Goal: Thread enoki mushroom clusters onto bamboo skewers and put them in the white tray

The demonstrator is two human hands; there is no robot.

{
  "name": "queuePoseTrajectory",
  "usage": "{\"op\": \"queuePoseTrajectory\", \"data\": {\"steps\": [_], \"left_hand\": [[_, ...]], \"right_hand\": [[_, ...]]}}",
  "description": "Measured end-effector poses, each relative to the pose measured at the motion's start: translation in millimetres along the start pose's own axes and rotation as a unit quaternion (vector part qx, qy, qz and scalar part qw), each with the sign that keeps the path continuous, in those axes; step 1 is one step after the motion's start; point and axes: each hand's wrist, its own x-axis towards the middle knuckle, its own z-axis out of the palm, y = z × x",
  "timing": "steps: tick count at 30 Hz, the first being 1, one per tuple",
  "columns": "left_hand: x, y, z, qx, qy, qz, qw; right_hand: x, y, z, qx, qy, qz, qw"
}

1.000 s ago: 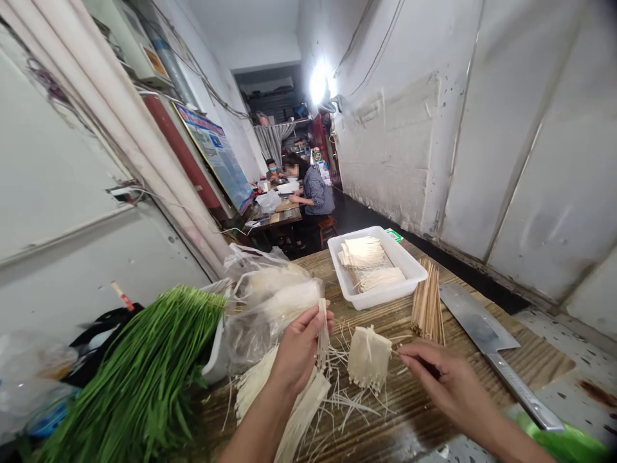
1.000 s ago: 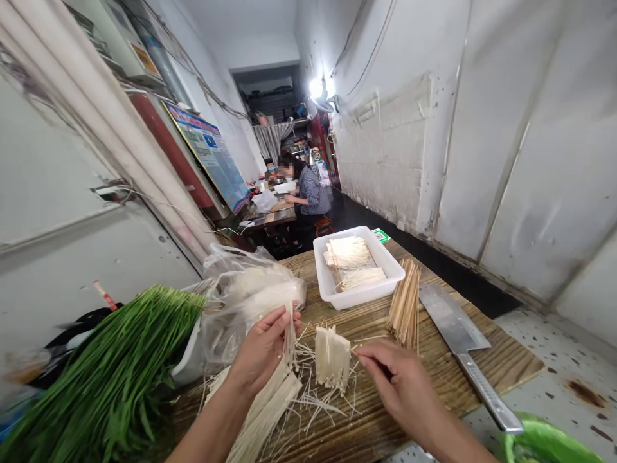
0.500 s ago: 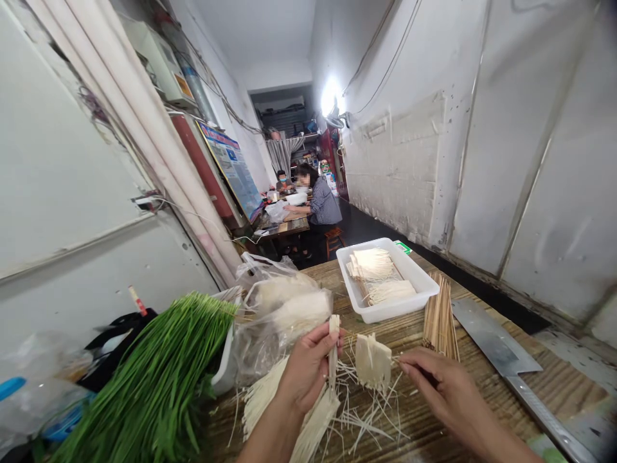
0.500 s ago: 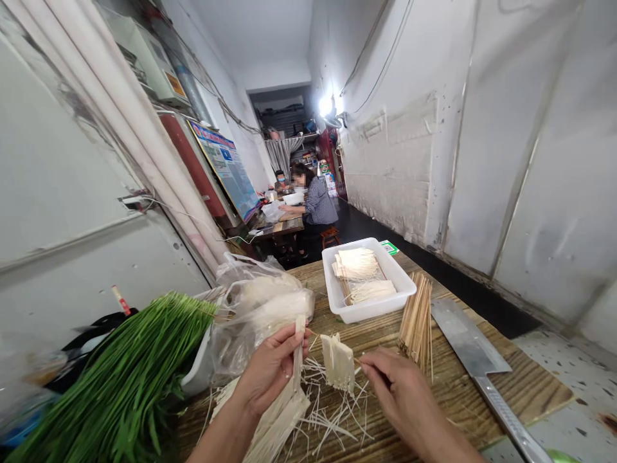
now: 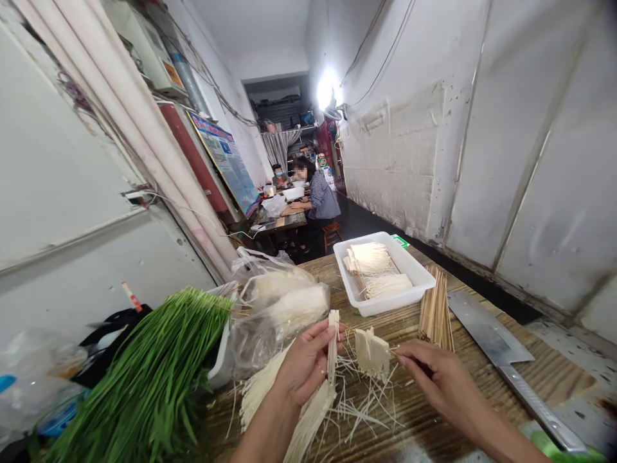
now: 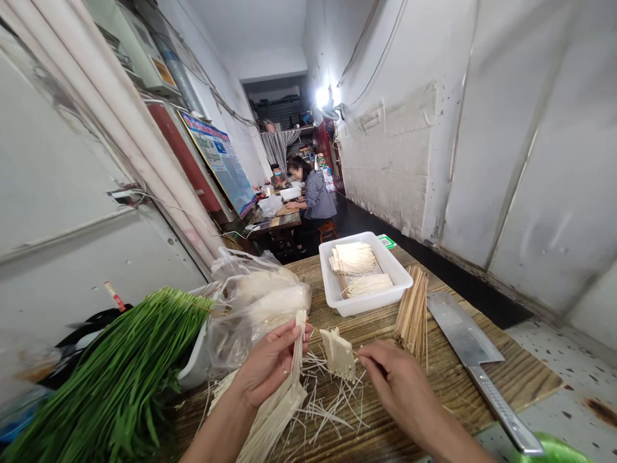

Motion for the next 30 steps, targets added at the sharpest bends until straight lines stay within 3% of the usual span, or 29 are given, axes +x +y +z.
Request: {"op": "queuePoseTrajectory", "data": {"steps": [12,21,30], "left_hand": [[0.9,-6.9,-7.1,-0.030,-0.002,-0.003,1.000],[14.5,-3.4,-20.0,-0.057,0.064,0.009,0.996],[8.5,2.0,-26.1,-0.076,0.074,0.025,0.994]], "right_hand": [[3.9,9.2,7.8,-0.013,-0.017,-0.015,1.000],[17.4,7.9,15.1,-0.038,-0.036,-0.015,0.999],[18.7,-3.6,16.6,-0.024,-0.030,-0.031,0.999]]}}
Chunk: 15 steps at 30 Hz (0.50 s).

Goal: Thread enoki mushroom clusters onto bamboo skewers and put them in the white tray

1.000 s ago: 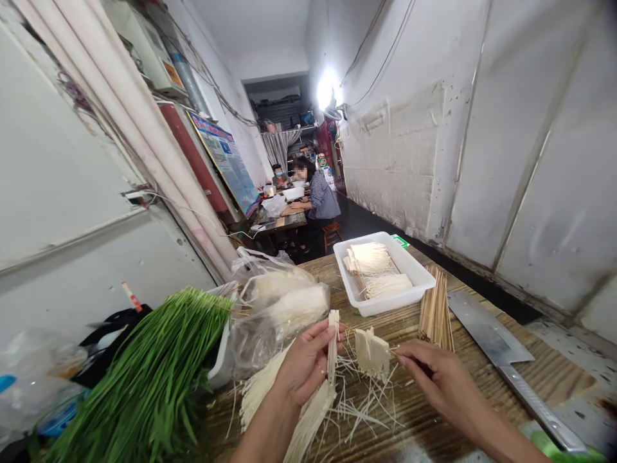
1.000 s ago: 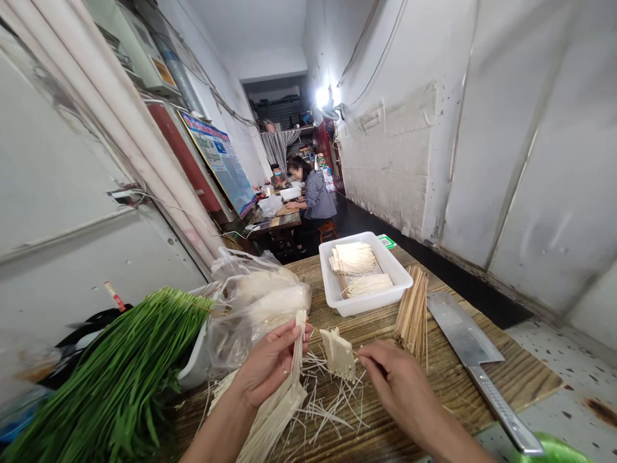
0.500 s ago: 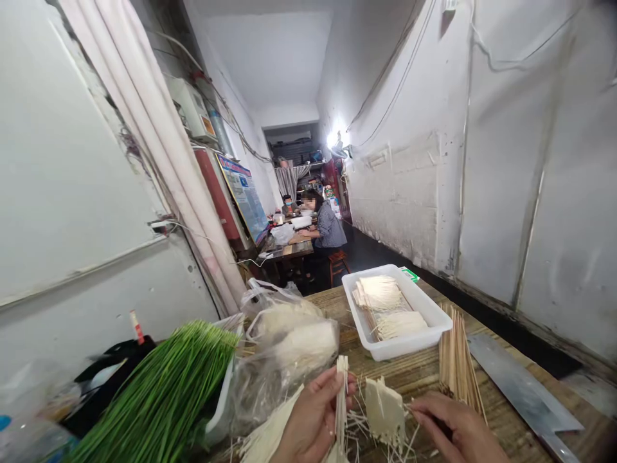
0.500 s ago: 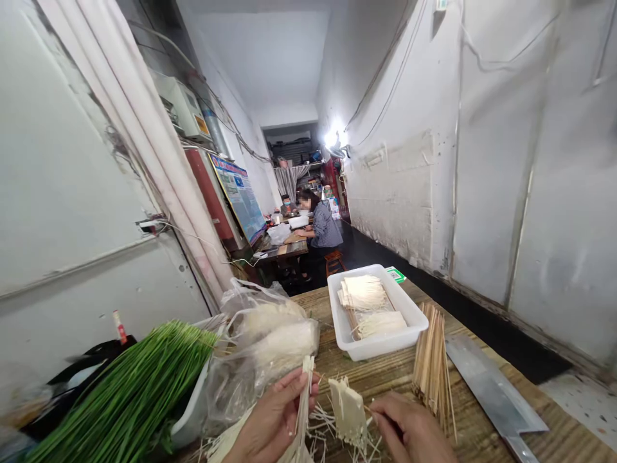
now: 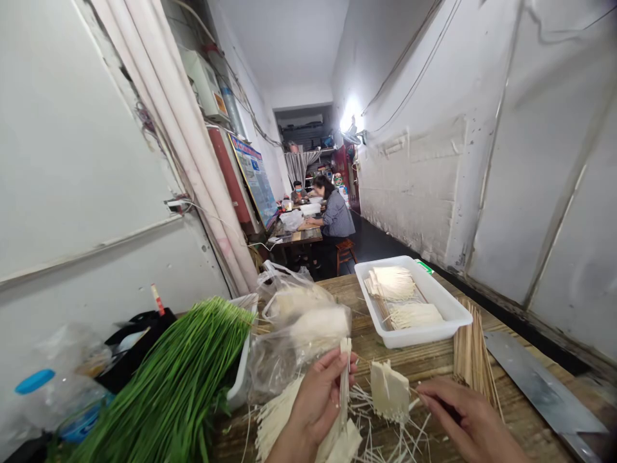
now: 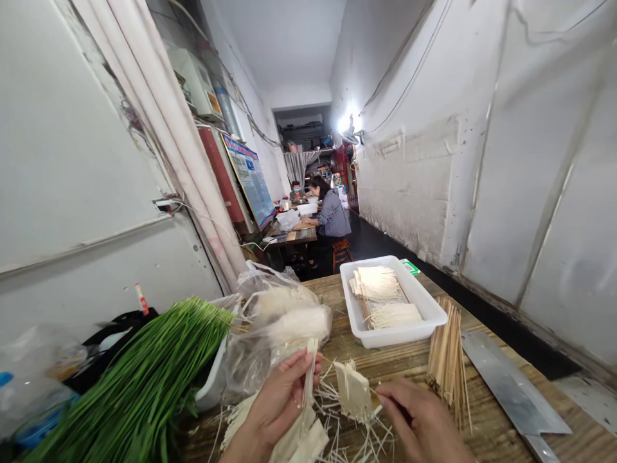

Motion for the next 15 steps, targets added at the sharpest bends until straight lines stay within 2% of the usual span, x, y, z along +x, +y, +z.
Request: {"op": "queuePoseTrajectory", "data": {"steps": [4,10,15], "left_hand": [[-7.5,3.9,-0.3,-0.002,-0.011,0.007,1.000],[-15.2,0.5,4.1,0.004,0.003,0.017,1.000],[-18.5,-4.4,10.8,0.045,-0.021,0.029,0.998]], "right_hand": [[-5.3,-6.4,-4.8,0.004,0.020,-0.015,1.000],[-12.2,-11.3,-13.1,0.010,0.012,-0.012,1.000],[-16.0,-10.3,-19.3,0.015,0.018,0.002,1.000]]}}
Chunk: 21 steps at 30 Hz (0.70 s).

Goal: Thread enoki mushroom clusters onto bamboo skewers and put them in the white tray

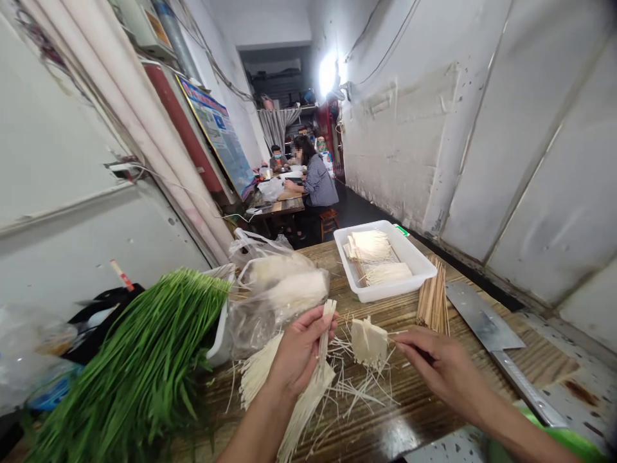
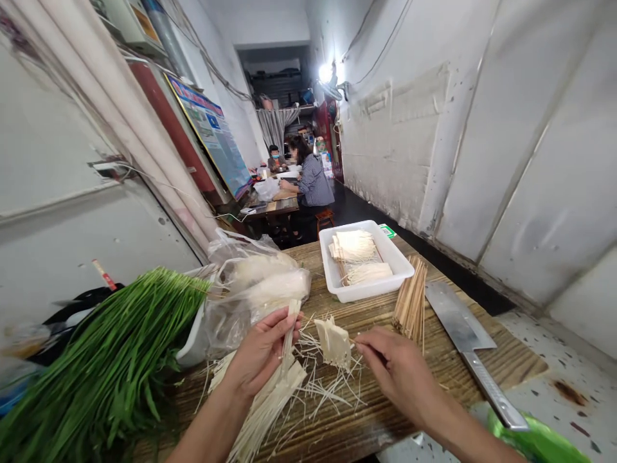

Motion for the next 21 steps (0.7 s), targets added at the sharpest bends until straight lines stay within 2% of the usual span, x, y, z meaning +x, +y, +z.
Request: {"op": "queuePoseTrajectory", "data": {"steps": [12,21], "left_hand": [[3.8,-8.4,15.5,0.025,0.015,0.002,1.000],[5.2,-5.0,22.3,0.036,0.011,-0.008,0.999]], "right_hand": [[-5.4,11.5,-11.1,0.007,-0.003,0.021,1.000],[-5.0,10.2,-14.7,-0.005,-0.005,0.030,1.000]]}}
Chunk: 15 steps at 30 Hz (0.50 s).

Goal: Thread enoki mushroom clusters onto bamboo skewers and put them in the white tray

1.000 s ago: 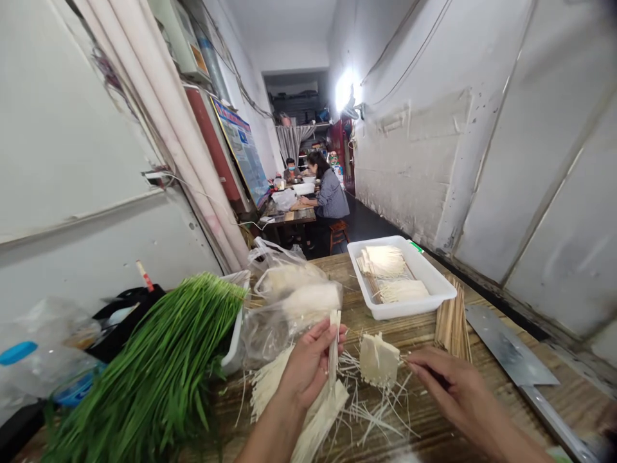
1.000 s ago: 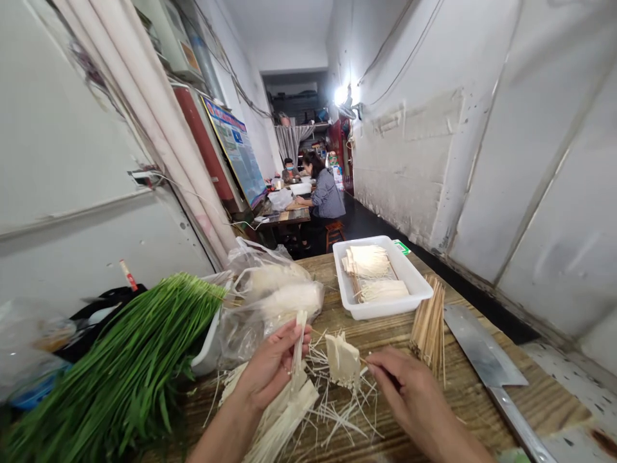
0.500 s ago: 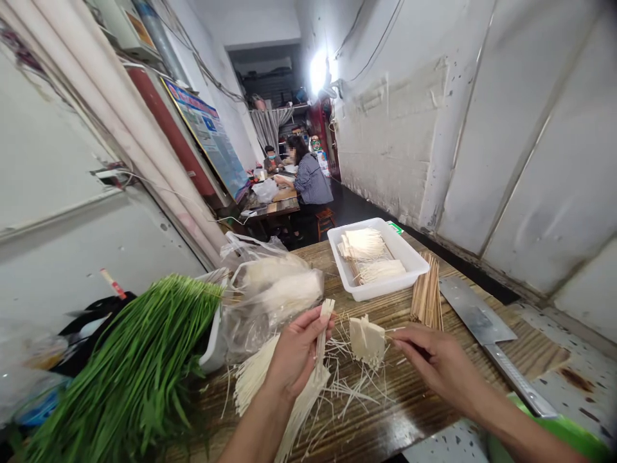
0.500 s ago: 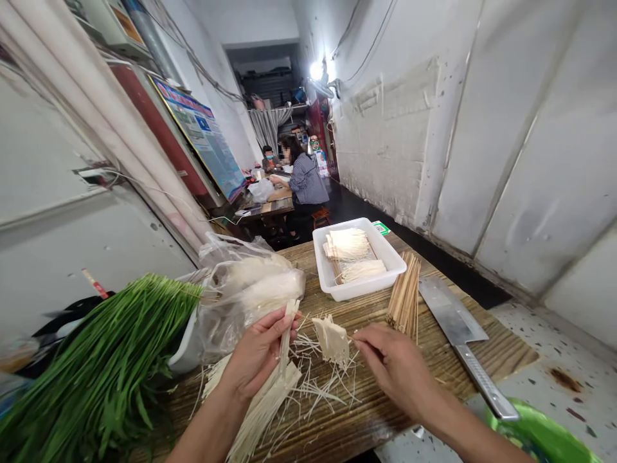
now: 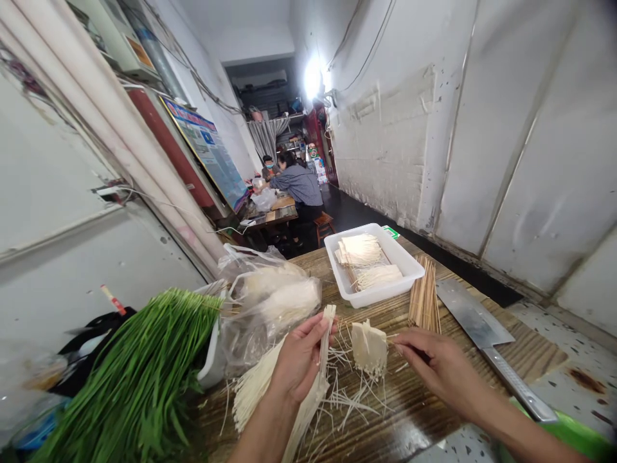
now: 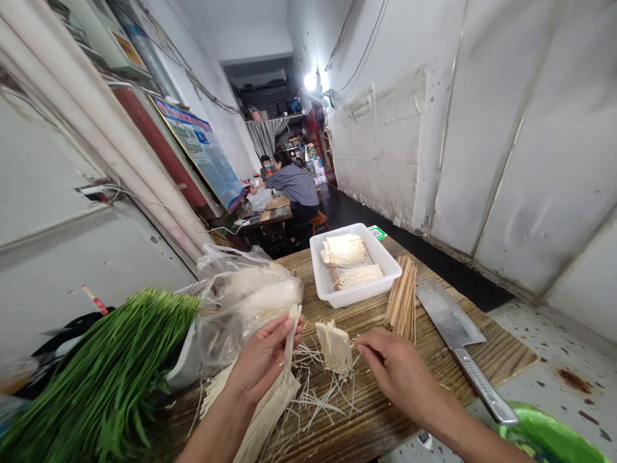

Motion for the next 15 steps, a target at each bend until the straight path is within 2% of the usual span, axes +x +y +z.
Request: {"op": "queuePoseTrajectory", "data": {"steps": [15], "left_hand": [[-5.2,7.3,5.9,-0.006,0.023,0.007,1.000]], "right_hand": [[1.7,-6.1,-5.0,-0.022,0.005,-0.003,1.000]]}}
